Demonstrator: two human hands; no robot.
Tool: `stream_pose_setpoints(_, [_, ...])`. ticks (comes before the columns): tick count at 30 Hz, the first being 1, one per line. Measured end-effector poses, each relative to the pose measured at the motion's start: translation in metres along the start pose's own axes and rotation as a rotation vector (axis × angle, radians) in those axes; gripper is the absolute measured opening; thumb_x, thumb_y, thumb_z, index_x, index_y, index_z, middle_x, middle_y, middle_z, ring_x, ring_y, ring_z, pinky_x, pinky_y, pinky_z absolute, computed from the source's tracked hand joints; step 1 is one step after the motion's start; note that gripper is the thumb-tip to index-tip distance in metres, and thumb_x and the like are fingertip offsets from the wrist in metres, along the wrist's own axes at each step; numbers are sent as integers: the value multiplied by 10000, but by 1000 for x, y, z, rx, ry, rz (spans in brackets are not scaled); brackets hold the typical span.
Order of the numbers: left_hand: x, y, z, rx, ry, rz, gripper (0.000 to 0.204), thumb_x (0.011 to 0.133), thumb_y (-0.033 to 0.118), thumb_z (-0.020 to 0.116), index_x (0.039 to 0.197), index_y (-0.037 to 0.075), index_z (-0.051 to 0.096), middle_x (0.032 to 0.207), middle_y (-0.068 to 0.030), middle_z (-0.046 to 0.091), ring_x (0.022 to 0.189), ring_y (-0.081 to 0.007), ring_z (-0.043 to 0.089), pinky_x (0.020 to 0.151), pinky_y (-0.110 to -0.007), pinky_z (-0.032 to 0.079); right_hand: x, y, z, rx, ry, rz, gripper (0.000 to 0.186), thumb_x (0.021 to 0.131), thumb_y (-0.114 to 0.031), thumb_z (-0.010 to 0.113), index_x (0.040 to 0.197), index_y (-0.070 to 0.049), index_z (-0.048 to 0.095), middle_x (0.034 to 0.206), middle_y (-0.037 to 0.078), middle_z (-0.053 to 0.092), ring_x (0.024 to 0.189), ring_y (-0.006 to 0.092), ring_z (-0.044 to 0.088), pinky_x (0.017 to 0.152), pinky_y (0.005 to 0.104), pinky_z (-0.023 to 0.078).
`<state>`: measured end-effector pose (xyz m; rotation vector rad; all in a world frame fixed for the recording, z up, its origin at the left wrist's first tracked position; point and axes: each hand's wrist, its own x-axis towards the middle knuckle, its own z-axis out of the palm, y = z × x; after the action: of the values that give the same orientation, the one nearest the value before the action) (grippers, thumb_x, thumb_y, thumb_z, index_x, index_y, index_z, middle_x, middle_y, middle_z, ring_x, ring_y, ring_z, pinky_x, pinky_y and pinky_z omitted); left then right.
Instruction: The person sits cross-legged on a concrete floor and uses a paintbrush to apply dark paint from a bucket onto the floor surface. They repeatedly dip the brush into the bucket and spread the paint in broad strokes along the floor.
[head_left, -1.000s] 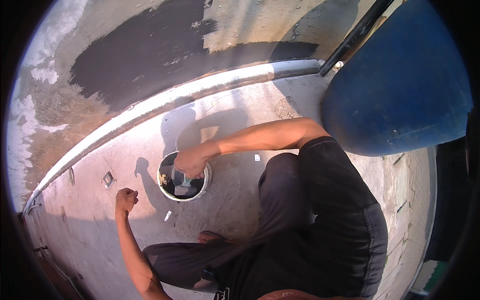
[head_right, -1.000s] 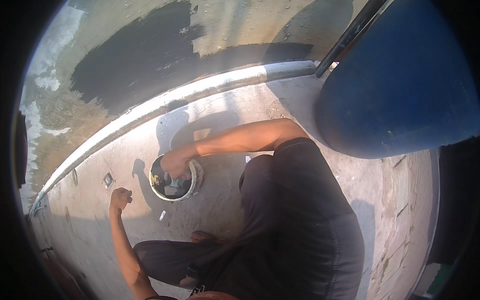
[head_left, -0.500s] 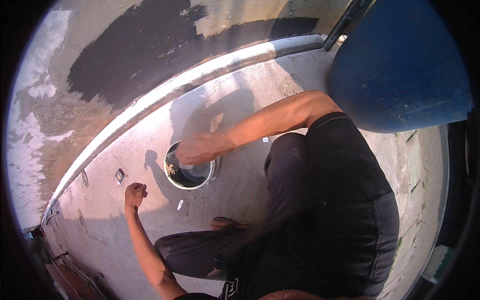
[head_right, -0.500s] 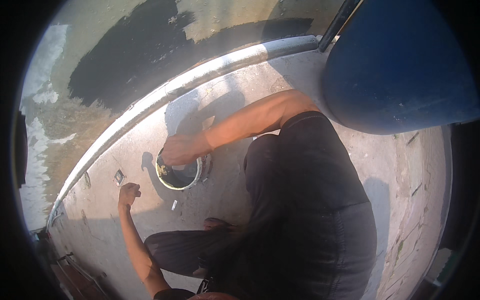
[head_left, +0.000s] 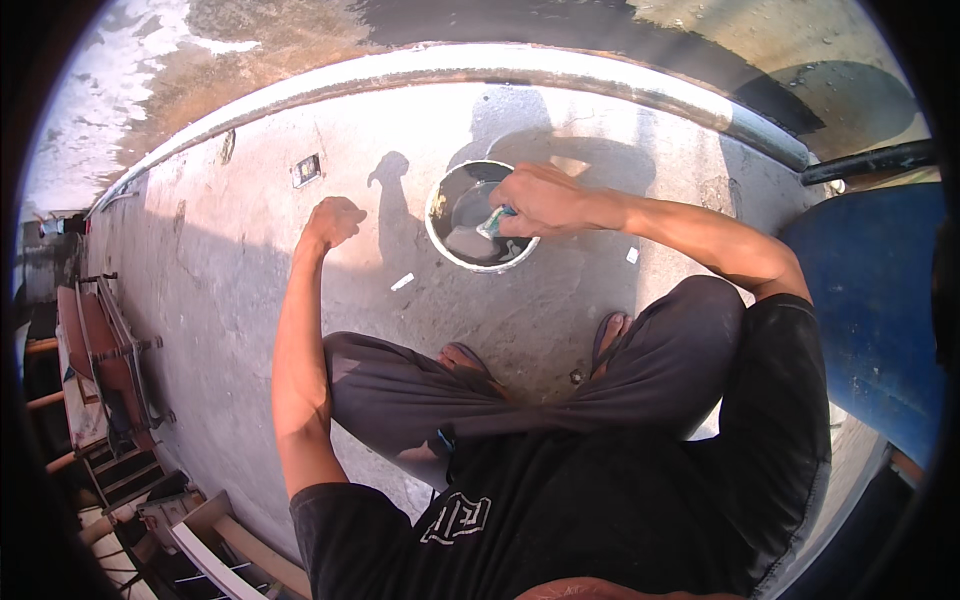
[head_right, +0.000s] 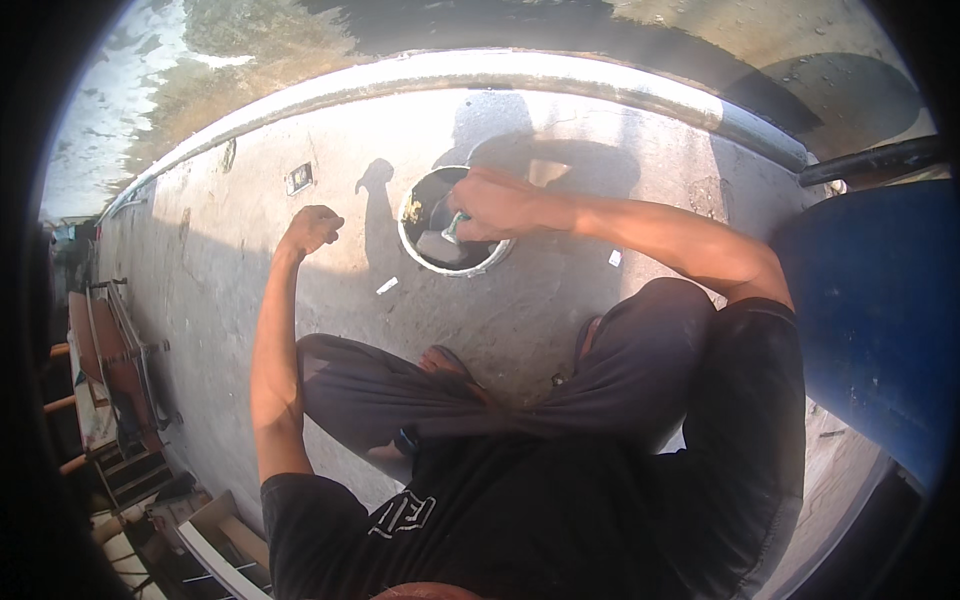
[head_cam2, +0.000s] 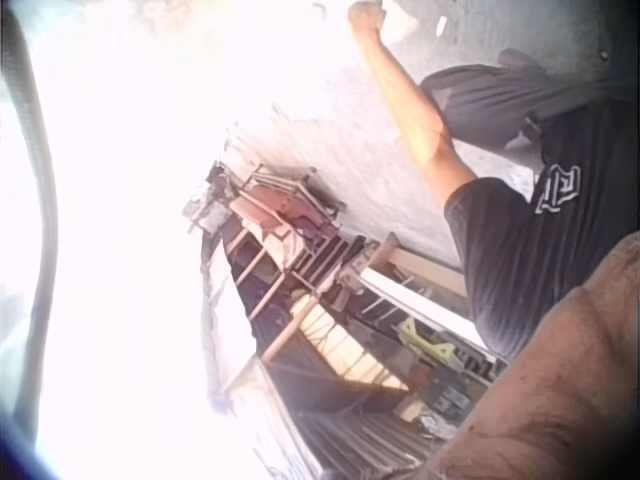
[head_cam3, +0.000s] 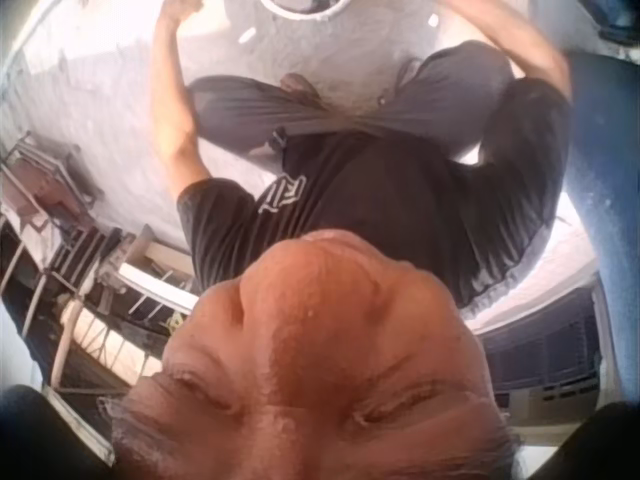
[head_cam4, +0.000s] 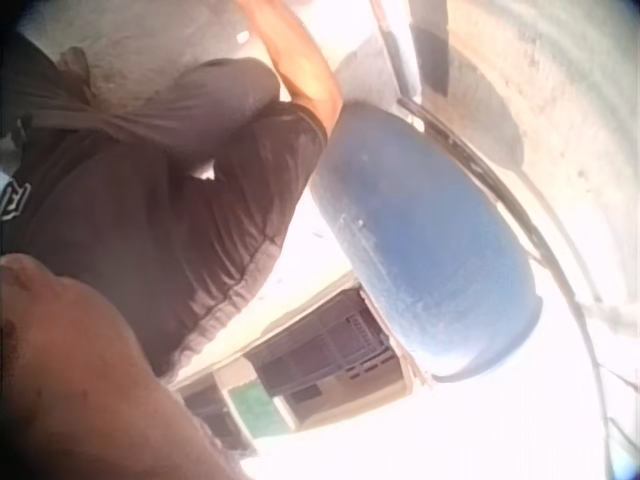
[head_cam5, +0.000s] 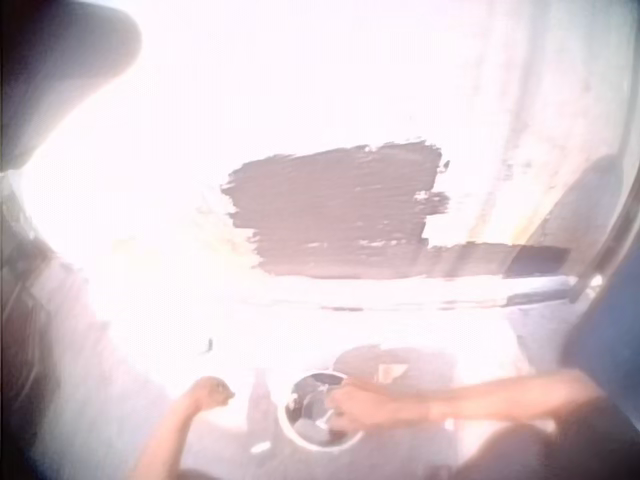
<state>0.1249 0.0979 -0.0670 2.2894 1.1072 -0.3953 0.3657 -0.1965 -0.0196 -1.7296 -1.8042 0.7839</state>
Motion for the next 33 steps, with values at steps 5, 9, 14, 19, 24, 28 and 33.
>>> stream_pose_setpoints(5, [-6, 8, -3, -21, -14, -29, 364, 788, 254, 634, 967, -56, 704, 806, -152, 707, 725, -206, 674, 694, -323, 519, 7, 19, -6, -373, 192, -290, 192, 770, -121, 653, 721, 35, 554, 597, 203, 571, 545, 376, 588, 529, 461, 443])
stream_pose_setpoints(9, [0, 1, 2, 11, -2, 29, 354, 780, 242, 638, 959, -55, 707, 813, -158, 706, 742, -206, 678, 705, -326, 520, 4, 15, -6, -611, 234, -327, 125, 771, -75, 609, 721, 32, 568, 624, 192, 603, 603, 366, 637, 539, 448, 479])
stream_pose_setpoints(14, [-1, -7, 2, 118, 25, 177, 357, 777, 234, 639, 964, -63, 704, 813, -162, 707, 747, -209, 684, 718, -333, 521, -8, 8, -4, -511, 290, -279, 142, 759, -95, 654, 791, 10, 564, 653, 169, 626, 600, 361, 636, 534, 445, 485])
stream_pose_setpoints(19, [2, -17, -2, 131, -33, 193, 344, 773, 236, 637, 939, -58, 704, 789, -154, 707, 705, -213, 680, 703, -337, 523, -12, -5, -9, -186, 177, -56, 184, 723, -121, 649, 649, 27, 569, 545, 173, 556, 476, 345, 540, 497, 437, 431])
stream_pose_setpoints(24, [4, 6, -1, 1, -32, 9, 344, 787, 252, 624, 911, -62, 691, 756, -140, 699, 671, -202, 671, 658, -325, 520, -10, 4, -2, 11, 101, -59, 235, 708, -145, 640, 605, 48, 553, 482, 177, 470, 428, 317, 446, 483, 447, 401])
stream_pose_setpoints(28, [4, -19, 0, -120, 0, -30, 285, 736, 214, 656, 831, -53, 693, 629, -105, 652, 567, -150, 629, 555, -297, 487, 9, 26, 0, -166, 216, -190, 216, 679, -130, 639, 608, 51, 545, 515, 206, 505, 449, 346, 504, 486, 455, 415])
stream_pose_setpoints(33, [20, -16, 6, -281, -103, -37, 247, 799, 156, 654, 880, -78, 651, 622, -89, 636, 517, -147, 591, 503, -281, 466, 6, 52, 12, -394, 468, -401, 204, 646, -128, 662, 611, 49, 567, 590, 231, 591, 603, 402, 637, 543, 478, 483])
